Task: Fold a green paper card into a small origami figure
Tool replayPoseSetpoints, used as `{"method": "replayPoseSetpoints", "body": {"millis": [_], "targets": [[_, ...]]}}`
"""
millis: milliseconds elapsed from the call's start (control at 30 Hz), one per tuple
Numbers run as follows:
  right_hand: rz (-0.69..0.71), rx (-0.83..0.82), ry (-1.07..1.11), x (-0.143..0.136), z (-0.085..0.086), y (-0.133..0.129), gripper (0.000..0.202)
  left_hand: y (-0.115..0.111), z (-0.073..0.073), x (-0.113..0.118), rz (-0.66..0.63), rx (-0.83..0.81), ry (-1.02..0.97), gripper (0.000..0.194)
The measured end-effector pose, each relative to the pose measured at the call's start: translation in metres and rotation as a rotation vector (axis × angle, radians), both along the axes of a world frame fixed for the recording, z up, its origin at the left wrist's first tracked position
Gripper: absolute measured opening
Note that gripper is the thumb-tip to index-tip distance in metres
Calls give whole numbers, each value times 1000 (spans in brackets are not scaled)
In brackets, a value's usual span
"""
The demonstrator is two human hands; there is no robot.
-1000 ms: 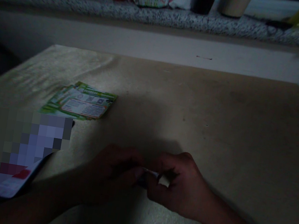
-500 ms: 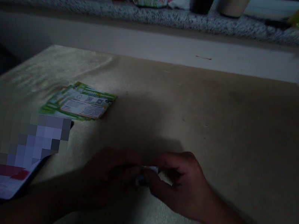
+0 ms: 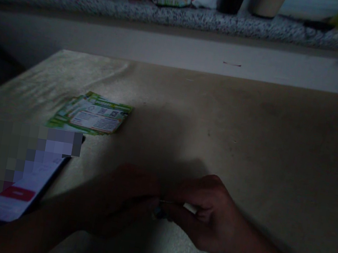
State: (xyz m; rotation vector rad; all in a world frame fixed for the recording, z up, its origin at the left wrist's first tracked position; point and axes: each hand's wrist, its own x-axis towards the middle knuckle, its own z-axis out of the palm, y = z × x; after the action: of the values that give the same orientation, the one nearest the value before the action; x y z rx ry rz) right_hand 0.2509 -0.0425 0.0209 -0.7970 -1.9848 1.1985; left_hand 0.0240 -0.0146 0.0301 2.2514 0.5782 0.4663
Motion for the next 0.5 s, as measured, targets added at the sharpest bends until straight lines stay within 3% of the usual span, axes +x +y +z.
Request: {"method": "replayPoseSetpoints", "body": {"millis": [100,200,333,500], "targets": [[54,-37,-4,1,1,1,17,-1,2,-1,-64,117,-8,18],[77,-54,3,2,1,-1,17,-5,1,-1,-64,115,-69,18],[45,-70,-10,2,2,-2,17,-9,-3,2,-16,63,-114,19],[-25,-222,83,0,4,0,14,-11,-5,3,135,9,-173,23]]}}
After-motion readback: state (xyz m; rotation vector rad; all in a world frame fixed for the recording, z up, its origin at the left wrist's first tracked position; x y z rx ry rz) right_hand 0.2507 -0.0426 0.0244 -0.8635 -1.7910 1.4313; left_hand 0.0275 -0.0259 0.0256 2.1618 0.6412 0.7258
